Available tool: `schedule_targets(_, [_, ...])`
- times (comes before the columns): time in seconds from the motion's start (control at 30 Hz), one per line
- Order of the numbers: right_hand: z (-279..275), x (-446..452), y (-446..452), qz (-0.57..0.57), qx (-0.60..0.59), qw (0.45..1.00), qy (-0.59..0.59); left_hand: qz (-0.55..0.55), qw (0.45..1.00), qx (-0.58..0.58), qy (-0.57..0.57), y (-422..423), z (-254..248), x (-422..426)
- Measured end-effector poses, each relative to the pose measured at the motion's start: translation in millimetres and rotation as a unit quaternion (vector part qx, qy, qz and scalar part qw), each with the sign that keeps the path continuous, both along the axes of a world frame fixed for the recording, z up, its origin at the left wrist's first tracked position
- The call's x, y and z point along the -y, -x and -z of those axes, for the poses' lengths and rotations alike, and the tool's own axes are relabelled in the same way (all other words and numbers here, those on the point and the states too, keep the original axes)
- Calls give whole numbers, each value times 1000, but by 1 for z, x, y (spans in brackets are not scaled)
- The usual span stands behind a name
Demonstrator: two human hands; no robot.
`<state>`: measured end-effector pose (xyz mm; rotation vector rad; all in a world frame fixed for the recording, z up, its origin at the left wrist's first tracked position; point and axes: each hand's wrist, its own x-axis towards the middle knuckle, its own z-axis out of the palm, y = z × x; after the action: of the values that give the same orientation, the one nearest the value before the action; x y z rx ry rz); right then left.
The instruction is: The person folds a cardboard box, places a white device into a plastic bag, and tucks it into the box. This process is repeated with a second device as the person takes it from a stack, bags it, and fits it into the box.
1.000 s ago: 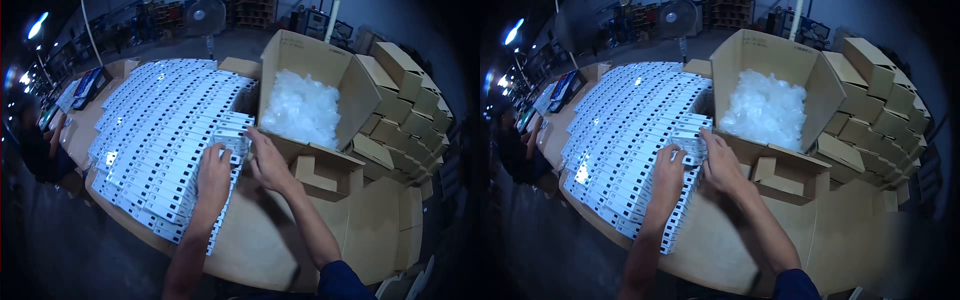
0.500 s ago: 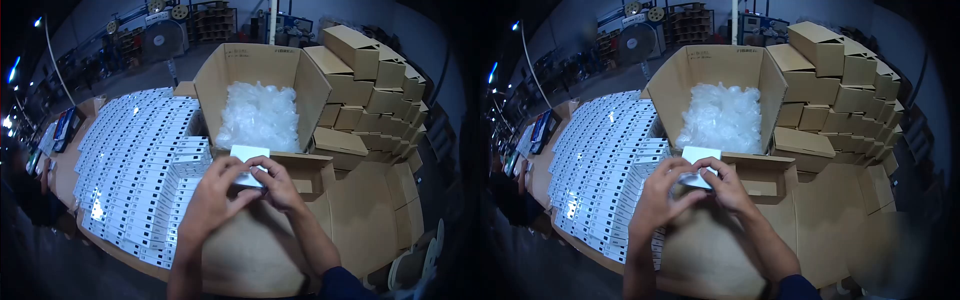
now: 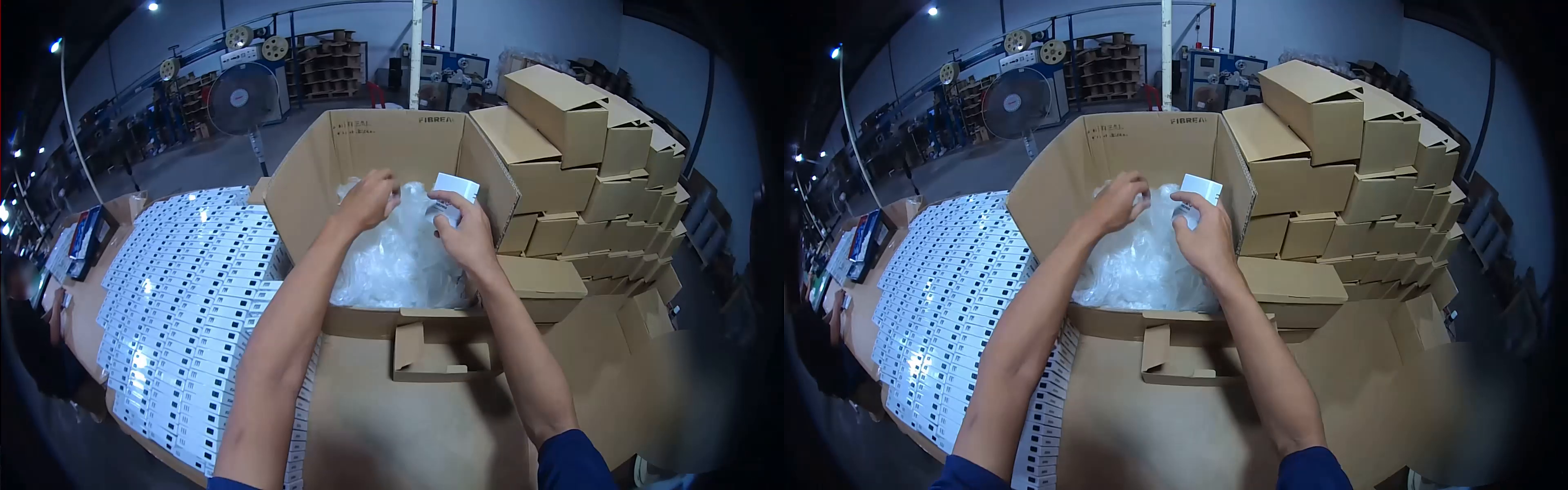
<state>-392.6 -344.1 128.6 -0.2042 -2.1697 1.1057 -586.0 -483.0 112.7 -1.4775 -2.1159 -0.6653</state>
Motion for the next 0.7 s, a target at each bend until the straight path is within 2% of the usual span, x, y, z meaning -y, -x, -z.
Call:
schedule_targets(0.1, [-6,-6,11,-5,-12,1000,16,36,991,66,-113,-8,-34,4])
schedule_targets(0.17, [-10,-8,25,-3,-45,999,27,41,983,134,-120,-18,-54,12])
schedule_targets(0.27, [-24,-9,35,34,-41,998,-35,38,970,199,-133,-34,-74,22])
schedule_targets(0.33, [-23,-13,46,-6,-81,996,41,16,963,233,-134,-62,-94,34])
schedule_targets(0.4, [-32,-9,48,-41,-116,983,137,45,953,229,-191,-62,-91,36])
schedule_targets(0.53, [-53,11,16,-245,-54,948,195,53,926,240,-286,-90,-91,43])
schedule_targets(0.57, [-54,20,6,-266,-79,947,163,56,912,249,-322,-96,-86,43])
schedule_targets(0.63, [-60,34,-25,-236,-86,962,107,40,873,300,-382,-127,-86,52])
schedule_targets(0.7, [-54,49,-60,-214,-117,966,84,23,864,290,-412,-159,-84,71])
